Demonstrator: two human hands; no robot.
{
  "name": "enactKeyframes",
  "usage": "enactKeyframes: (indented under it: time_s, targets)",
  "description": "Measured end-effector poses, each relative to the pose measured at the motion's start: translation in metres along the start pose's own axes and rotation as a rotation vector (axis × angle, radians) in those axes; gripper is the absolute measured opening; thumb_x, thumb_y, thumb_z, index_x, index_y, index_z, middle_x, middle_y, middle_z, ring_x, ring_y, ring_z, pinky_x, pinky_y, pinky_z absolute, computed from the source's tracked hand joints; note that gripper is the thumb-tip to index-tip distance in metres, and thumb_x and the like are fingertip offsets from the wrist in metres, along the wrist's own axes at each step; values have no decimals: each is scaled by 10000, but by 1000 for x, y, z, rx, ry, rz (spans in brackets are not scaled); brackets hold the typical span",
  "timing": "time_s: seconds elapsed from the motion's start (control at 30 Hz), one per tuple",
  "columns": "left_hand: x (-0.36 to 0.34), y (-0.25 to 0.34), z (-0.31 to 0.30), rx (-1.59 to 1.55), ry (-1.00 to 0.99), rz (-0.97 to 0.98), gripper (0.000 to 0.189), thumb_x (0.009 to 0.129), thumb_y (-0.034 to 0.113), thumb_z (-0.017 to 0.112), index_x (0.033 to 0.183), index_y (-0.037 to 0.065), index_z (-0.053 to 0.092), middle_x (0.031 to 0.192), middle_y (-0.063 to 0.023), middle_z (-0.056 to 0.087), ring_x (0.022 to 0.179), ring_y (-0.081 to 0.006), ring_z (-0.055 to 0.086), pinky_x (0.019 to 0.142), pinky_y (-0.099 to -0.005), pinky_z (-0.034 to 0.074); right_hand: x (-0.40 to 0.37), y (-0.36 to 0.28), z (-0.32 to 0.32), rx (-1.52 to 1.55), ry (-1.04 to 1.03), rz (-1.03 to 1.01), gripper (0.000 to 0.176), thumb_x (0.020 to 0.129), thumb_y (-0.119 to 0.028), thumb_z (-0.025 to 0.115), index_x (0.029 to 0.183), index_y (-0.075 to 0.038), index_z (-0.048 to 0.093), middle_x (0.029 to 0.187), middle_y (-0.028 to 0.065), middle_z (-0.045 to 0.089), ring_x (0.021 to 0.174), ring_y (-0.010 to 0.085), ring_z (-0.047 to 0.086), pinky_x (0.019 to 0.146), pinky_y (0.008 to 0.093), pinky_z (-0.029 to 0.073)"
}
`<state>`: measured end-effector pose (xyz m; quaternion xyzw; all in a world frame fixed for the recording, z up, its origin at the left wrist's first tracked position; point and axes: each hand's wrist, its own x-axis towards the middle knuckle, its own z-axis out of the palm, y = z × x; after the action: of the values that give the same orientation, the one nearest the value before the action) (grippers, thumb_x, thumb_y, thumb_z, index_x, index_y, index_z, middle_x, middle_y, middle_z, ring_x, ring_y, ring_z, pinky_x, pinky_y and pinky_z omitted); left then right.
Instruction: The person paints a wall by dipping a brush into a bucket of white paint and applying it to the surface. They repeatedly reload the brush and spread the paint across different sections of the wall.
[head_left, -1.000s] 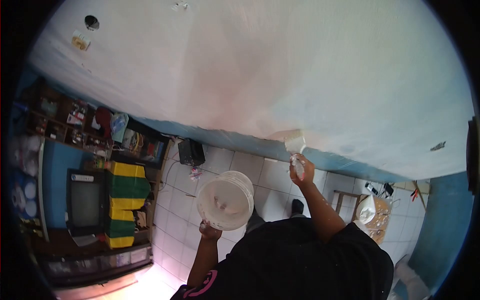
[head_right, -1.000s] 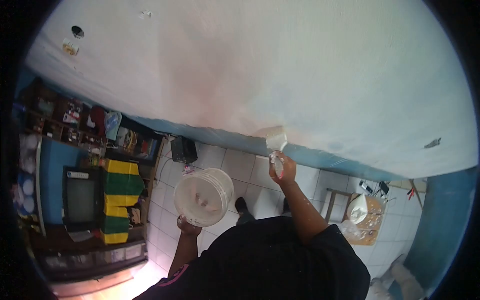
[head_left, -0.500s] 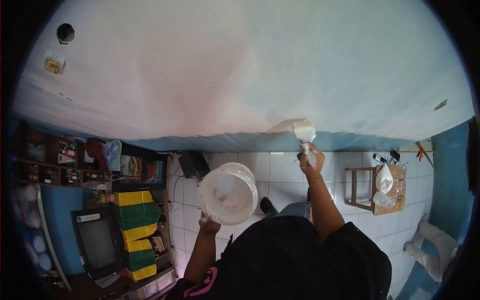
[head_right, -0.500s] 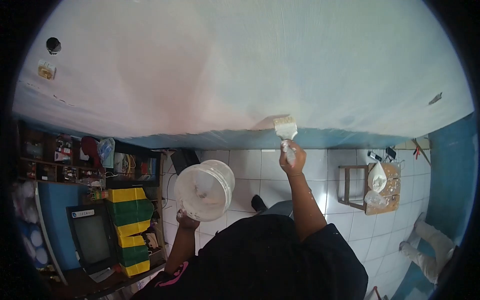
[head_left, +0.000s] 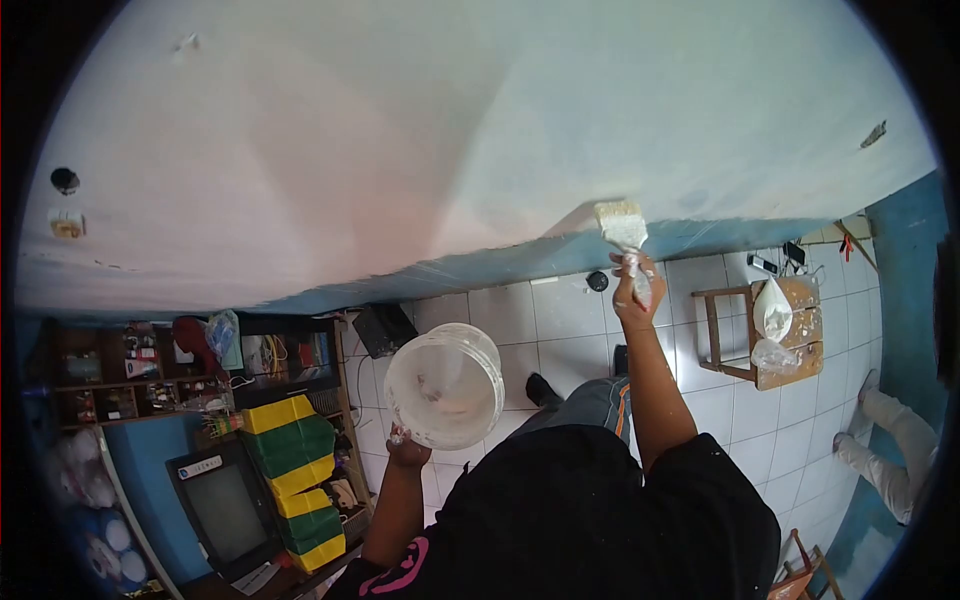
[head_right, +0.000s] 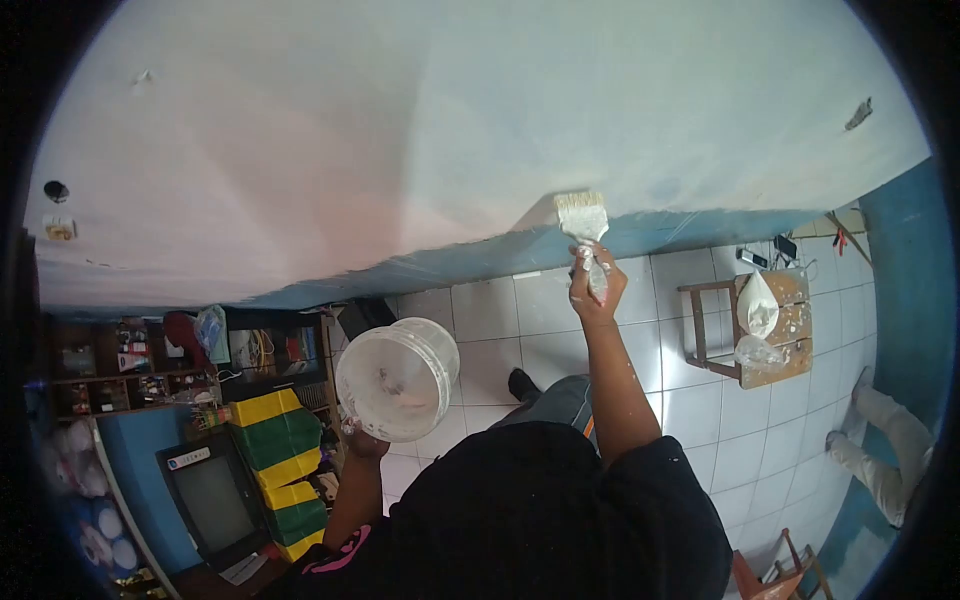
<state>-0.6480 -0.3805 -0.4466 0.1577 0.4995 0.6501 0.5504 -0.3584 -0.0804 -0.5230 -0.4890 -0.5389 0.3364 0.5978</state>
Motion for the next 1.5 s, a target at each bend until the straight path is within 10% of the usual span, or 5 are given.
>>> enactKeyframes:
  time_s: [0.23, 0.5, 0.73, 1.17, 1.5]
  targets:
    - [1, -13, 62, -33, 59, -55, 880, 646, 376, 676, 1357, 68, 259, 1360, -120, 350, 1240, -306, 368, 1033, -457, 311, 84, -37, -39, -261, -54, -719, 282, 755, -198, 624, 993, -46, 624, 929, 116, 644, 725, 285, 615, 689, 343, 519]
    - [-7, -39, 122, -46, -11, -19, 878, 652, 366, 682, 1361, 72, 255, 1364, -117, 349, 1244, -304, 365, 1034, -463, 310, 37, 43, -88, -191, -277, -261, 271, 724, -87, 603, 993, -53, 616, 954, 144, 637, 762, 290, 630, 657, 338, 512]
    - [-25, -77, 124, -42, -11, 46, 816, 711, 333, 650, 1366, 66, 243, 1364, -114, 352, 1243, -305, 366, 1045, -455, 296, 116, -24, -100, -106, -189, -687, 345, 692, -53, 606, 1033, -5, 592, 976, 131, 635, 625, 266, 588, 613, 330, 506]
    - [-27, -94, 199, 82, -6, 142, 809, 696, 210, 630, 1311, 192, 104, 1302, -83, 327, 1197, -274, 400, 931, -418, 425, 53, -56, -176, 413, -350, 334, 417, 848, -136, 525, 1182, 106, 461, 846, 149, 639, 680, 149, 622, 578, 257, 483]
    - [-54, -126, 199, 93, 104, 154, 793, 682, 15, 618, 1279, 189, 125, 1314, -83, 297, 1151, -240, 412, 758, -326, 504, -3, -184, -210, 226, -982, 109, 213, 800, -92, 602, 985, 11, 614, 791, 111, 658, 708, 150, 641, 640, 258, 486]
